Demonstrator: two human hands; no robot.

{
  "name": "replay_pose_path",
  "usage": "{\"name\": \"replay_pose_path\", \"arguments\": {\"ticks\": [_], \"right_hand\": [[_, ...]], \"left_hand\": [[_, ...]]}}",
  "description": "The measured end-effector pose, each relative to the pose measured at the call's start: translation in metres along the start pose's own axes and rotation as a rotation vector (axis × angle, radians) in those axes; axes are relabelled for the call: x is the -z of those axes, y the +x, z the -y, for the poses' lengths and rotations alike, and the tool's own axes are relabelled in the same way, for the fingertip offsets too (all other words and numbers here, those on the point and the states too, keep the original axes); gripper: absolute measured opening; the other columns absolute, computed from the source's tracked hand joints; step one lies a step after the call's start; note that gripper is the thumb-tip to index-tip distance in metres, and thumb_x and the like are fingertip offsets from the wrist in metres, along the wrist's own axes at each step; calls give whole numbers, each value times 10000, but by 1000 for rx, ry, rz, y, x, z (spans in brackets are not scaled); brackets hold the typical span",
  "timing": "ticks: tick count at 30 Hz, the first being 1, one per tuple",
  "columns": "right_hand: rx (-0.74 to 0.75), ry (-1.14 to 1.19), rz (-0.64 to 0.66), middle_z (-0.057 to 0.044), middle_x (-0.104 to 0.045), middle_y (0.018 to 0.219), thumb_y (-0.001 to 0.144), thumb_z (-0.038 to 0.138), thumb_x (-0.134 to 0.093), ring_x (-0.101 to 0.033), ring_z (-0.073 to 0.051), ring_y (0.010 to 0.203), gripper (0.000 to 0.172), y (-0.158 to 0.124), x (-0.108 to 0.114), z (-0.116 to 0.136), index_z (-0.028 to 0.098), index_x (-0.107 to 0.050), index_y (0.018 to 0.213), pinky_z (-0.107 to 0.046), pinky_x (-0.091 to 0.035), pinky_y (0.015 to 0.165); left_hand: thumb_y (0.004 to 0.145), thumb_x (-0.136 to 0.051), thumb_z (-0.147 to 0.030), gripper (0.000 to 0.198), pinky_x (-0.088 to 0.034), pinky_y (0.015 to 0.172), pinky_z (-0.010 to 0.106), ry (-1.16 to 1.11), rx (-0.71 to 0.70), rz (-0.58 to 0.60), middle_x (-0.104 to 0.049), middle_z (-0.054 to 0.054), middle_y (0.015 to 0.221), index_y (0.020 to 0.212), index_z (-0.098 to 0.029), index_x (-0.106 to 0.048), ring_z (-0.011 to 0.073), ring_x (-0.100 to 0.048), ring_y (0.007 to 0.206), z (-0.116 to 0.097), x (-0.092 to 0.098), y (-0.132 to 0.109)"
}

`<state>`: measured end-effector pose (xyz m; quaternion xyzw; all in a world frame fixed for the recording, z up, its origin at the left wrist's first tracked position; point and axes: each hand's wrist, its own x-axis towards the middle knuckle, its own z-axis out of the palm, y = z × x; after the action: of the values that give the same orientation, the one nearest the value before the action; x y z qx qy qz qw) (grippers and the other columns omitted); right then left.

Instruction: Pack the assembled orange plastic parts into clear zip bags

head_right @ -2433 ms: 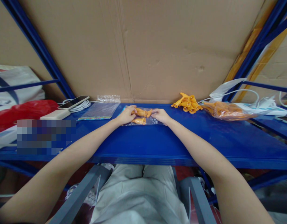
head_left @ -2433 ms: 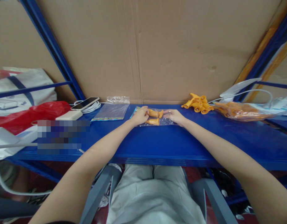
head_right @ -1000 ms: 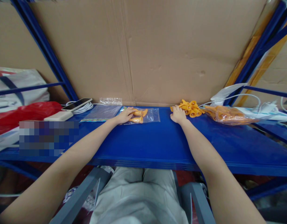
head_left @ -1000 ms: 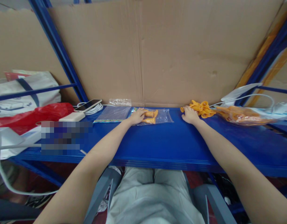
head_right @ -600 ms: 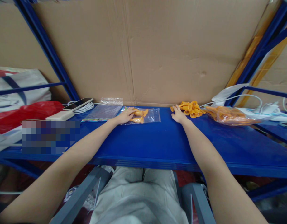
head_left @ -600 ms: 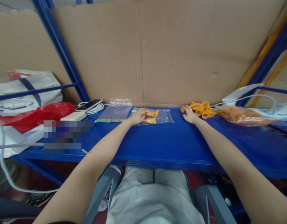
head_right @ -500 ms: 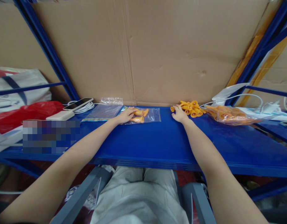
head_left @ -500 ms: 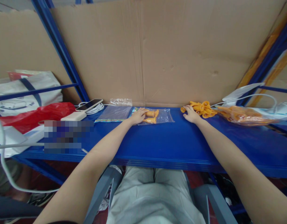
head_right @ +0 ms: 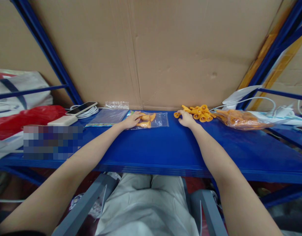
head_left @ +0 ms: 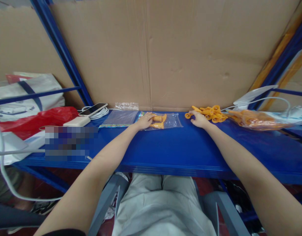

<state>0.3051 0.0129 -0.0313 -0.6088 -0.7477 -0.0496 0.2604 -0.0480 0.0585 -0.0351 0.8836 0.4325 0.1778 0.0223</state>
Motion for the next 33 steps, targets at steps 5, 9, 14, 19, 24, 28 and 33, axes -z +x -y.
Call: {"name": "replay_pose_path", "arguments": {"ticks": [5, 9, 14, 19, 24, 28, 33], "right_hand": [[103, 1, -7, -114, -693, 1244, 758, 62, -487, -610, -286, 1210, 455, 0, -2, 14, 172, -677, 1157, -458, -459, 1048], [261, -1, 28, -99, -711, 1188, 746, 65, -479, -631, -271, 1136, 455, -2, -4, 31, 195, -694, 1126, -458, -466, 1014], [231, -25, 61, -115, -677, 1280, 743, 107, -507, -588, -299, 1215, 534, -2, -8, 38, 194, -665, 1246, -506, -443, 1039], [38, -122, 122, -133, -611, 1394, 811, 109, -453, -526, -298, 1320, 544, -4, -6, 34, 165, -622, 1324, -529, -352, 1126], [198, -214, 75, -118, -708, 1204, 855, 121, -426, -597, -299, 1191, 413, -10, 6, 36, 215, -704, 1146, -605, -272, 1113], [303, -178, 69, -124, -717, 1180, 896, 201, -458, -628, -288, 1121, 378, -12, 14, 45, 212, -694, 1191, -531, -349, 1037], [303, -91, 116, -85, -747, 1147, 881, 259, -553, -664, -290, 1082, 326, -12, 16, 62, 252, -733, 1153, -439, -442, 926]], "left_hand": [[898, -371, -185, 501, -230, 1241, 473, -7, 0, -9, -547, 77, 1474, 1360, -186, -567, 219, -383, 1451, 2, -2, 1], [887, -388, -185, 494, -248, 1231, 484, -13, -22, -22, -559, 68, 1464, 1341, -211, -583, 223, -404, 1436, 4, -2, 2], [881, -397, -176, 492, -263, 1226, 467, 0, -47, -22, -571, 72, 1449, 1334, -209, -587, 218, -440, 1407, 2, 0, 1], [895, -391, -184, 487, -259, 1230, 449, 9, -34, -16, -558, 90, 1460, 1342, -185, -581, 218, -435, 1412, 1, 0, 1], [891, -408, -199, 488, -243, 1236, 479, -19, -20, -15, -555, 56, 1470, 1347, -219, -582, 234, -397, 1445, 4, -2, 1], [907, -396, -205, 492, -201, 1251, 457, -16, 18, 9, -513, 68, 1510, 1370, -192, -564, 232, -349, 1477, 1, -2, 0], [905, -401, -198, 505, -162, 1260, 446, -59, 9, 43, -497, 65, 1525, 1388, -194, -546, 224, -307, 1498, -10, 3, -4]]}}
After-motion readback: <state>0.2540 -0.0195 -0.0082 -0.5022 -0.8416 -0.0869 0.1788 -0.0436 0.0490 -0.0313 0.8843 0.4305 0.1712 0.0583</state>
